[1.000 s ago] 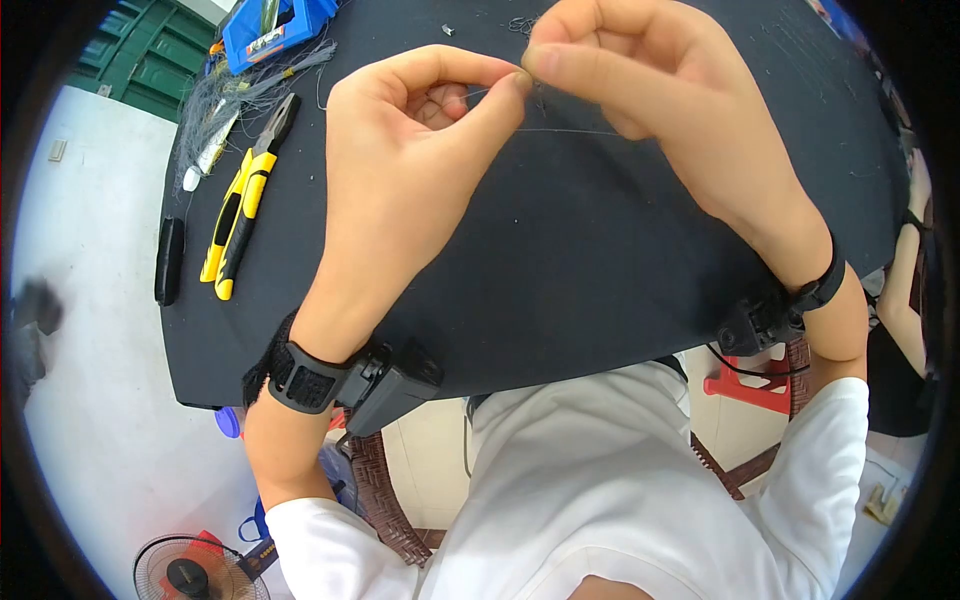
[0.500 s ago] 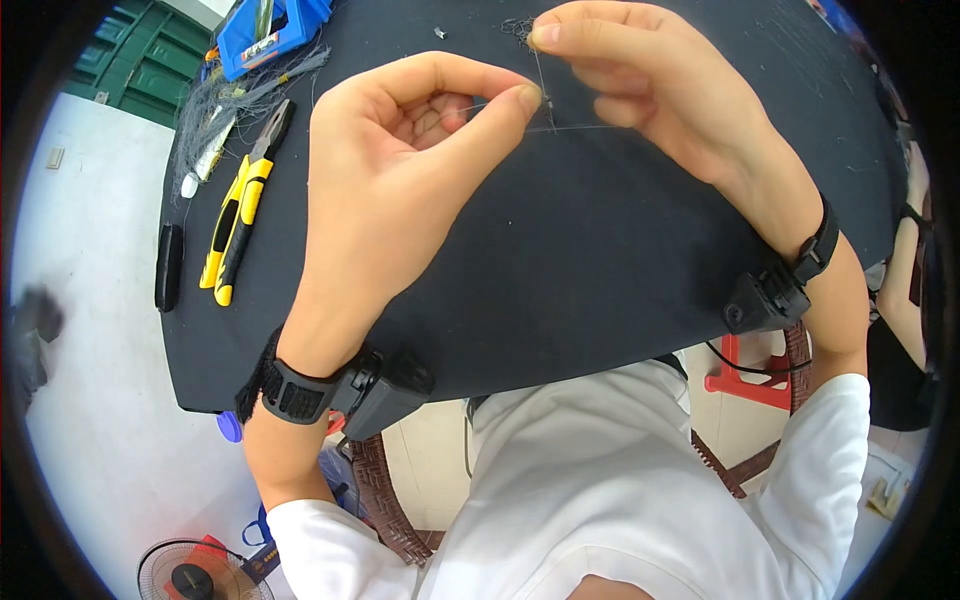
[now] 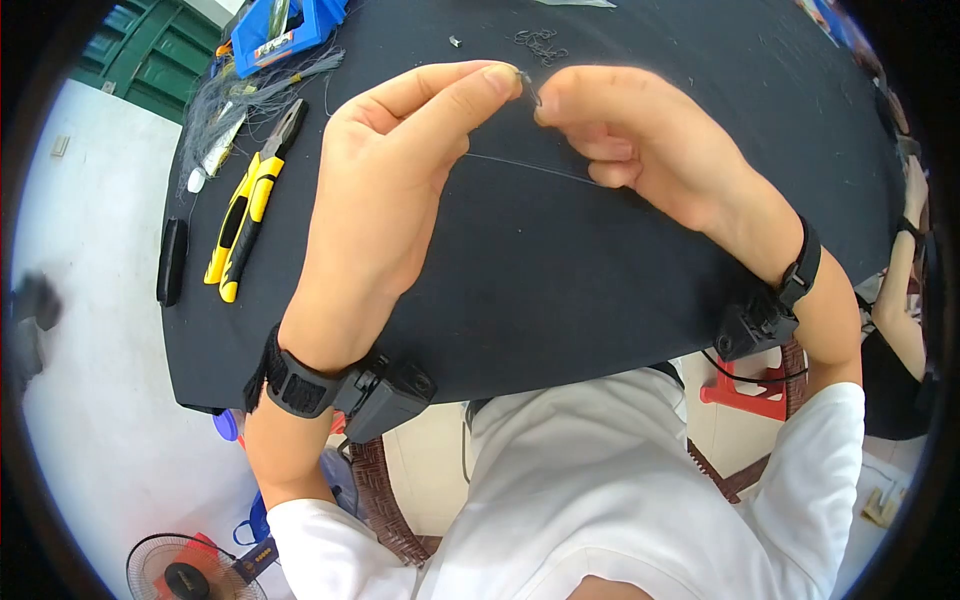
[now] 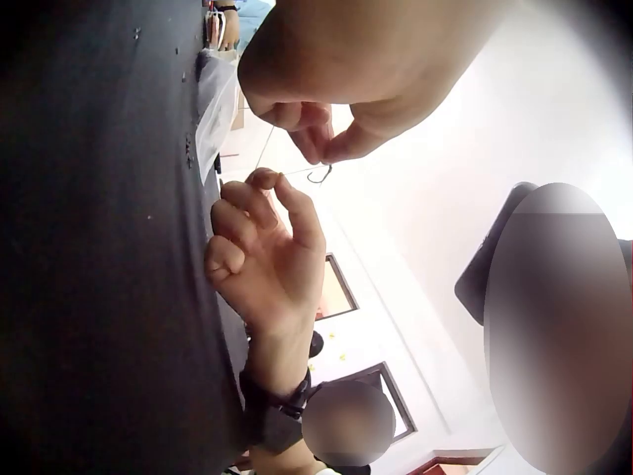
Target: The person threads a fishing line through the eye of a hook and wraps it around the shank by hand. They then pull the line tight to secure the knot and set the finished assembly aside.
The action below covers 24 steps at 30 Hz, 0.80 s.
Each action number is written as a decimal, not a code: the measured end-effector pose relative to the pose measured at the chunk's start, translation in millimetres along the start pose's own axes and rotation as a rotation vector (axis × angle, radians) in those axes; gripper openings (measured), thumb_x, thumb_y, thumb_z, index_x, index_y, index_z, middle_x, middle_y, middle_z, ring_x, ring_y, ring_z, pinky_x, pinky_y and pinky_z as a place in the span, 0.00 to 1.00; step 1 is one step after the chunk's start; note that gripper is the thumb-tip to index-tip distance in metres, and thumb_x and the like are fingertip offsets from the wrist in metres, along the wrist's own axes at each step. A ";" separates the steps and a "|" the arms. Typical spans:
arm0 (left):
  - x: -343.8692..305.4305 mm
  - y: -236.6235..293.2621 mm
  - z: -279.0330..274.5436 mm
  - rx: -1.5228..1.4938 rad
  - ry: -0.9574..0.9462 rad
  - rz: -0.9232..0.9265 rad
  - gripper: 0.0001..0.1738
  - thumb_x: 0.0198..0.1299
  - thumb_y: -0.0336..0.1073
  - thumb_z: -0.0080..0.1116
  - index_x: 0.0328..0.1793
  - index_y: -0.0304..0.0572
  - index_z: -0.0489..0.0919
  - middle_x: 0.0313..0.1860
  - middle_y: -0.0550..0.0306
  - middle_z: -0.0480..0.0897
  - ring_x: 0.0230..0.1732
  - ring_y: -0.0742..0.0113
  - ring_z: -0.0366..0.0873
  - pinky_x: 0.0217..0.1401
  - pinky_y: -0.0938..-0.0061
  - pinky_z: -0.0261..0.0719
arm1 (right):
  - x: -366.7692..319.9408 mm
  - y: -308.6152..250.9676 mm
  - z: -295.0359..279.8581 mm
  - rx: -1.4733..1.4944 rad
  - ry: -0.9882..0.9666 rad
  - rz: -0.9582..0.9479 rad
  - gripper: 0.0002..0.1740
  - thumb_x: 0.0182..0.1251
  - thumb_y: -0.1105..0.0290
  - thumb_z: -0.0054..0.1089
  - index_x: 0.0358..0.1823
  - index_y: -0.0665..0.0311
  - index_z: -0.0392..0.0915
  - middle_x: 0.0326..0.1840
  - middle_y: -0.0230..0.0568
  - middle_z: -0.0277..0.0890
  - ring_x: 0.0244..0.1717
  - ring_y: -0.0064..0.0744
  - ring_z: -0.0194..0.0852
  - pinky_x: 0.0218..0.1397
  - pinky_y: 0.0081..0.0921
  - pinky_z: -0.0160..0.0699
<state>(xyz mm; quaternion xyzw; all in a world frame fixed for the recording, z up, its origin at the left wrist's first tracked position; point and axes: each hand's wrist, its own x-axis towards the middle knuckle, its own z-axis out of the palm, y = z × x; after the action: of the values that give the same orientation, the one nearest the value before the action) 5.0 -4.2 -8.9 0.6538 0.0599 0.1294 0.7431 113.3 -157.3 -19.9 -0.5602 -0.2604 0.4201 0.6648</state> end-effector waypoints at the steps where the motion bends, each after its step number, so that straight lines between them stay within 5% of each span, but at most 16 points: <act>1: 0.7 -0.8 1.8 -0.046 0.027 -0.004 0.12 0.55 0.33 0.56 0.41 0.32 0.79 0.31 0.64 0.77 0.25 0.86 0.61 0.25 0.89 0.57 | -0.5 1.3 1.1 0.013 -0.005 0.011 0.08 0.55 0.68 0.53 0.30 0.64 0.77 0.19 0.19 0.57 0.17 0.09 0.45 0.18 0.11 0.42; 8: 1.9 -3.9 7.1 -0.146 0.112 -0.018 0.11 0.52 0.33 0.58 0.38 0.32 0.80 0.24 0.69 0.76 0.20 0.86 0.56 0.24 0.89 0.53 | -1.2 7.5 9.4 0.032 -0.036 0.062 0.06 0.56 0.68 0.54 0.29 0.62 0.76 0.20 0.20 0.60 0.18 0.09 0.48 0.19 0.10 0.44; 17: 4.8 -5.3 8.0 0.005 0.189 0.057 0.09 0.50 0.32 0.60 0.36 0.33 0.81 0.23 0.68 0.76 0.22 0.89 0.64 0.25 0.91 0.59 | -7.3 8.2 19.9 -0.279 -0.047 -0.334 0.03 0.58 0.73 0.54 0.29 0.64 0.71 0.25 0.23 0.66 0.26 0.10 0.59 0.29 0.11 0.57; 20: 6.2 -6.9 6.0 0.164 0.207 0.175 0.08 0.50 0.31 0.61 0.34 0.33 0.80 0.20 0.70 0.74 0.22 0.89 0.67 0.22 0.91 0.60 | -12.2 -2.4 20.6 -0.398 -0.022 -0.332 0.03 0.58 0.74 0.54 0.29 0.65 0.71 0.28 0.26 0.68 0.29 0.12 0.63 0.32 0.11 0.61; 24: 5.6 -8.1 6.2 0.301 0.181 0.269 0.07 0.49 0.30 0.61 0.31 0.32 0.80 0.17 0.72 0.69 0.18 0.89 0.64 0.17 0.91 0.56 | -12.5 -9.2 22.4 -0.465 0.046 -0.431 0.04 0.59 0.72 0.55 0.30 0.64 0.72 0.26 0.23 0.67 0.26 0.09 0.59 0.27 0.10 0.55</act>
<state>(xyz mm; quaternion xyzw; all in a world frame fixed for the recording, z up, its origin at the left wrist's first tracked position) 12.9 -9.5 -15.5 0.7451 0.0575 0.2751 0.6049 91.1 -156.3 -4.1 -0.6387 -0.4469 0.1860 0.5981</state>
